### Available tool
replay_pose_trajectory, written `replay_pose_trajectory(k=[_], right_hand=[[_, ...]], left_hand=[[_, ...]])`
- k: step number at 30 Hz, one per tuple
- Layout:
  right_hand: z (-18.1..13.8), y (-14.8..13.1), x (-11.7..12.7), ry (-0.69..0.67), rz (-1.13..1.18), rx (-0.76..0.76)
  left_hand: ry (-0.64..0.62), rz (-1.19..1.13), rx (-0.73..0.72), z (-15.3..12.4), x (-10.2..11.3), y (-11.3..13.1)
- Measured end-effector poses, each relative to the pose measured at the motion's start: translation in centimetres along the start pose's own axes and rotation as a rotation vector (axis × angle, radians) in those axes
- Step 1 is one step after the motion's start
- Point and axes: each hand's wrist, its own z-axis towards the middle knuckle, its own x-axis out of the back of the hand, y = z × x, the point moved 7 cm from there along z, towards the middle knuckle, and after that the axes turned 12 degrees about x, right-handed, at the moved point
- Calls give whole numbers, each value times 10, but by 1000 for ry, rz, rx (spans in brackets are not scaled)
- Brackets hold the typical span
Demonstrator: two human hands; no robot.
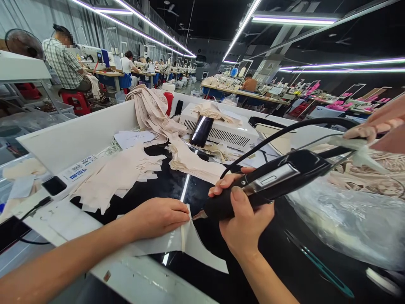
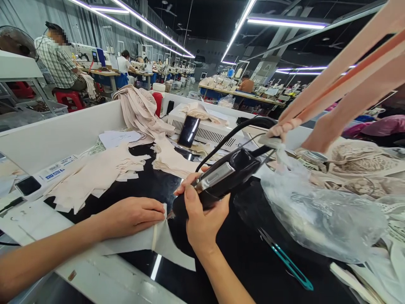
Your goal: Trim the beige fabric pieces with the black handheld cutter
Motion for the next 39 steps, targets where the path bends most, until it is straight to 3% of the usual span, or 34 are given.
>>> replay_pose_trajectory(k=[9,13,20,39], right_hand=[[1,-3,2,-2,-12,11],[4,-12,7,13,-28,28],[-3,-14,9,7,-26,27],[-14,-6,-6,-27,-36,24]], left_hand=[[5,13,-11,0,-2,-5],[38,71,-106,1,4,5],[-30,152,-124,2,3,21],[-102,48,-38,-15,2,13]])
